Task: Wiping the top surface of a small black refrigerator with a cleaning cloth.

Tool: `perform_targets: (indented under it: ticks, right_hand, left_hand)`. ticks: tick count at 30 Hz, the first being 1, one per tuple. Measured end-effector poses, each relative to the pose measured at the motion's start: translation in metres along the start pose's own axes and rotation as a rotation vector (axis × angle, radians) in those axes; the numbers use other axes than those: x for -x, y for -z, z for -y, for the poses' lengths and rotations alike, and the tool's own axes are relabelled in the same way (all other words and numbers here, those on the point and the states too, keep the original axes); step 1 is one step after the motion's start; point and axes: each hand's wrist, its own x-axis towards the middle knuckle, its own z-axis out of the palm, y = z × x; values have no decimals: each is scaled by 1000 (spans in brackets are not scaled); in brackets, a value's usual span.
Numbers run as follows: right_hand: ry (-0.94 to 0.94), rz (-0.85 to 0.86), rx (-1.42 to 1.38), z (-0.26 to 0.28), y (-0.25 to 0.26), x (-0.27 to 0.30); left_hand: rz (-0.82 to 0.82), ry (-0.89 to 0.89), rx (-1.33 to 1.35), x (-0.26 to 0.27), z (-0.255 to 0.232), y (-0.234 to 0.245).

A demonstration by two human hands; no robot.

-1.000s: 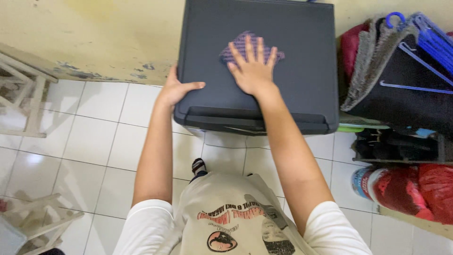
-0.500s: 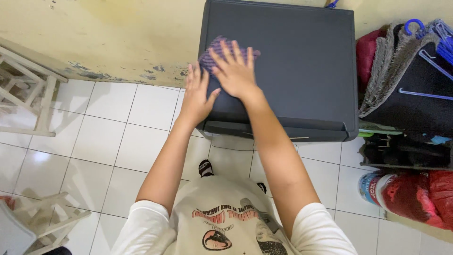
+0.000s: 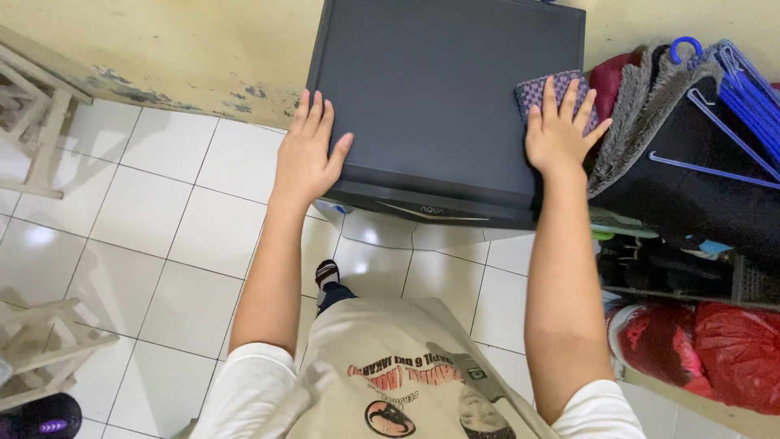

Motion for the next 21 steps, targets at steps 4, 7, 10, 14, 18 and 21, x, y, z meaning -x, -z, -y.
perform_targets:
  ticks: [4, 7, 10, 14, 18, 21]
  right_hand:
    - [41, -19, 31, 31, -25, -10]
    - [155, -14, 43, 76, -36, 2]
    - [290, 18, 42, 143, -43, 24]
    - [477, 22, 36, 231, -63, 46]
    - [628, 35, -17, 302, -84, 51]
    - [611, 114, 41, 318, -57, 68]
  left_hand:
    - [-55, 44, 116, 0, -1, -1]
    - [-39, 154, 233, 3, 5, -4]
    - [-120, 121, 552, 8, 18, -6]
    - [-170, 42, 716, 13, 43, -28]
    - [-101, 51, 262, 9, 45, -28]
    - [-106, 41, 396, 6, 30, -3]
